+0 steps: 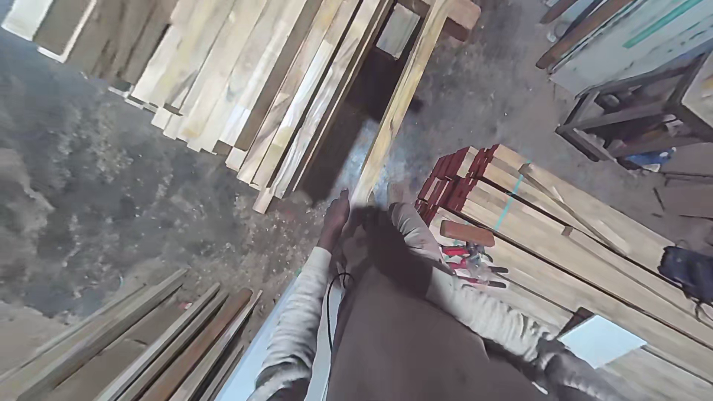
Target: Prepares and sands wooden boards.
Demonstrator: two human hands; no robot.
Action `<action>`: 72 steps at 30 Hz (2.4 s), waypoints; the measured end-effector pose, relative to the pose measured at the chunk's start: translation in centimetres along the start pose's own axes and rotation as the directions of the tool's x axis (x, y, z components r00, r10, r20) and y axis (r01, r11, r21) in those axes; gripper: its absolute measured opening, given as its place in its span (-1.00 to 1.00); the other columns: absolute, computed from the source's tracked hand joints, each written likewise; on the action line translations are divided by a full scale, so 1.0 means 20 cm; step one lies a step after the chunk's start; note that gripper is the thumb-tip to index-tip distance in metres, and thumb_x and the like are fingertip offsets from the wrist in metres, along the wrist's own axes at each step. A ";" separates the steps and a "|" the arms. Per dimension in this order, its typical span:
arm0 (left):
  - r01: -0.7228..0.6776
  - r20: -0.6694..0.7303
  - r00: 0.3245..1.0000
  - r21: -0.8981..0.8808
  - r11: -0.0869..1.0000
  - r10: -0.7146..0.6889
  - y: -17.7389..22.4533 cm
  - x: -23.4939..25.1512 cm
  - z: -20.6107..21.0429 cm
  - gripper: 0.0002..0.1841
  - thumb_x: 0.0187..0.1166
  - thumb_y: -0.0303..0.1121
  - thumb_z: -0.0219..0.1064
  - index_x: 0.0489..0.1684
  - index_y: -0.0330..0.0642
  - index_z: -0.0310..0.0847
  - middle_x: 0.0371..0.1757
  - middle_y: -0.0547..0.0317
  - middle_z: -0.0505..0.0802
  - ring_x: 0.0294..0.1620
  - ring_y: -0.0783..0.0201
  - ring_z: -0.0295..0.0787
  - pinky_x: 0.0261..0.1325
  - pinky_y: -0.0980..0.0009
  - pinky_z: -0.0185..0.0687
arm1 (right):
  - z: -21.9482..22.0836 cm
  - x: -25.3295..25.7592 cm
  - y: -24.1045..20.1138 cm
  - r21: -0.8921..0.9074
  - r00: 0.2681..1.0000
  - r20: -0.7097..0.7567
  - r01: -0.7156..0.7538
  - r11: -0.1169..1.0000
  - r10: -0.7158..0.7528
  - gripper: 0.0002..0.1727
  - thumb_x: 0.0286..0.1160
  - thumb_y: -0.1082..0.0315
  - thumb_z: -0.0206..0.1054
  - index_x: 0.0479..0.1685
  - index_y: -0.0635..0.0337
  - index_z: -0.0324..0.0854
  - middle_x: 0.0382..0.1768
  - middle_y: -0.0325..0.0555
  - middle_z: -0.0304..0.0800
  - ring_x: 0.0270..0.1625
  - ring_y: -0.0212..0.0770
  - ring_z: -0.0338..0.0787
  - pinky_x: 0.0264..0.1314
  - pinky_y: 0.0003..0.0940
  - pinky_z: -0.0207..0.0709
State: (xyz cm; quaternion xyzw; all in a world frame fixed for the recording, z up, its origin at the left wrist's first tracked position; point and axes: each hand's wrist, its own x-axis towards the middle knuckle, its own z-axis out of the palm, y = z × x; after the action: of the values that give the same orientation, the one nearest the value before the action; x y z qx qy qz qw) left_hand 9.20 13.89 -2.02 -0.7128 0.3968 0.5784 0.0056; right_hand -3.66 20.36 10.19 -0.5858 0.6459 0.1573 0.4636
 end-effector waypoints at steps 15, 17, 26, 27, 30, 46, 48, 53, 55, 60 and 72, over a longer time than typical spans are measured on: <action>0.146 0.204 0.974 -0.229 0.962 -0.099 -0.04 -0.06 -0.07 -0.19 0.74 0.39 -0.28 0.25 -0.12 0.67 -0.07 -0.02 0.86 -0.10 0.12 0.81 -0.03 0.07 0.76 | -0.58 0.07 0.48 0.680 0.921 -0.342 0.381 0.627 -0.189 -0.41 0.73 0.26 0.28 0.75 -0.32 0.38 0.18 -0.01 0.84 -0.22 -0.04 0.89 -0.20 -0.08 0.82; 0.201 0.301 0.948 -0.325 0.924 -0.101 -0.09 -0.02 -0.08 -0.26 0.73 0.39 -0.22 0.18 -0.02 0.69 -0.17 0.11 0.86 -0.21 0.22 0.80 -0.15 0.17 0.76 | -0.55 0.15 0.47 0.504 0.876 -0.437 0.426 0.751 -0.204 -0.33 0.69 0.27 0.34 0.78 -0.37 0.32 0.19 0.05 0.80 -0.17 0.00 0.85 -0.19 -0.01 0.76; -0.047 0.194 0.974 -0.317 0.947 0.113 -0.12 -0.05 -0.08 -0.38 0.89 0.12 -0.20 0.32 -0.19 0.63 0.03 0.03 0.83 -0.02 0.25 0.77 0.09 0.21 0.72 | 0.05 0.14 0.28 0.147 0.824 -0.566 0.118 0.982 -0.014 -0.45 0.59 0.38 0.24 0.61 -0.08 0.54 0.32 0.30 0.61 0.14 0.19 0.78 0.08 0.03 0.74; -0.120 0.166 0.973 -0.241 0.963 0.163 -0.13 -0.06 -0.08 -0.36 0.91 0.10 -0.24 0.35 -0.24 0.61 0.11 -0.05 0.81 0.08 0.21 0.76 0.21 0.18 0.69 | -0.06 0.12 0.25 0.178 0.820 -0.571 0.095 0.979 0.024 -0.46 0.60 0.36 0.27 0.62 0.00 0.53 0.32 0.36 0.60 0.11 0.23 0.78 0.08 0.08 0.73; -0.150 0.147 0.978 0.016 0.989 0.146 -0.10 -0.07 -0.05 -0.22 0.90 0.13 -0.42 0.43 -0.39 0.54 0.29 -0.34 0.76 0.31 -0.11 0.73 0.41 -0.12 0.58 | -0.47 0.26 0.26 0.111 0.797 -0.603 0.037 0.993 0.038 -0.50 0.74 0.26 0.20 0.62 0.16 0.48 0.25 0.47 0.62 0.16 0.39 0.74 0.12 0.27 0.65; -0.212 0.305 0.929 -0.030 0.977 0.211 -0.21 -0.02 -0.15 -0.55 0.90 -0.16 -0.06 0.41 -0.32 0.54 0.02 -0.16 0.82 -0.01 0.08 0.79 0.11 0.10 0.72 | -0.07 -0.11 0.23 0.304 0.949 -0.292 0.209 0.929 -0.118 -0.56 0.71 0.13 0.19 0.49 -0.04 0.68 -0.02 0.04 0.88 -0.03 -0.05 0.83 0.14 0.00 0.66; 0.026 0.407 0.900 -0.403 0.915 0.154 -0.29 -0.01 -0.15 -0.35 0.87 0.16 -0.28 0.06 -0.19 0.63 -0.37 0.10 0.77 -0.46 0.31 0.70 -0.38 0.34 0.69 | -0.10 -0.12 0.32 0.487 0.943 -0.308 0.273 0.830 -0.129 -0.57 0.72 0.13 0.25 0.51 -0.05 0.66 -0.19 -0.14 0.87 -0.36 -0.32 0.74 -0.21 -0.27 0.68; -0.058 0.171 0.983 -0.012 0.998 0.060 0.06 -0.36 -0.21 -0.36 0.97 -0.09 -0.43 0.15 -0.38 0.58 -0.14 -0.06 0.76 -0.16 0.21 0.75 0.02 0.28 0.70 | -0.10 -0.11 0.38 0.777 0.971 -0.226 0.227 0.587 -0.077 -0.44 0.69 0.27 0.33 0.69 -0.08 0.47 -0.19 -0.13 0.89 -0.41 -0.32 0.81 -0.36 -0.42 0.72; -0.561 0.073 0.827 0.190 0.806 0.558 -0.15 -0.29 -0.17 -0.42 0.93 -0.26 -0.23 -0.05 -0.61 0.68 -0.24 -0.36 0.83 -0.26 0.01 0.82 -0.19 0.24 0.75 | -0.08 -0.11 0.39 0.814 0.968 -0.234 0.246 0.527 -0.090 -0.37 0.64 0.37 0.36 0.73 -0.08 0.42 0.01 -0.06 0.89 -0.23 -0.21 0.89 -0.15 -0.33 0.83; -0.233 0.156 0.965 0.133 0.963 0.211 -0.18 -0.23 -0.15 -0.30 0.80 0.25 -0.09 0.28 -0.28 0.60 -0.05 -0.25 0.82 -0.04 -0.09 0.80 0.12 -0.12 0.69 | 0.06 -0.12 0.42 0.857 0.956 -0.274 0.294 0.424 -0.108 -0.36 0.60 0.44 0.38 0.72 0.03 0.43 0.21 0.04 0.83 -0.06 -0.05 0.92 0.07 -0.16 0.87; 0.112 0.541 0.812 -0.511 0.852 0.218 -0.41 -0.01 -0.23 -0.24 0.81 0.30 -0.35 0.32 -0.09 0.63 -0.08 0.06 0.91 -0.26 0.24 0.85 -0.20 0.34 0.78 | 0.33 -0.26 0.34 0.922 0.948 -0.318 0.311 0.229 -0.008 -0.44 0.62 0.54 0.30 0.64 0.35 0.41 0.18 0.20 0.82 0.01 0.06 0.92 0.16 -0.06 0.85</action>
State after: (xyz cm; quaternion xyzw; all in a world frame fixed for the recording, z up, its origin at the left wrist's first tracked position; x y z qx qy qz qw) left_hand 17.66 17.42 -4.04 -0.4641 0.2247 0.8528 -0.0834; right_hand -7.69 30.24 8.54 -0.2556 0.5932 -0.3939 0.6539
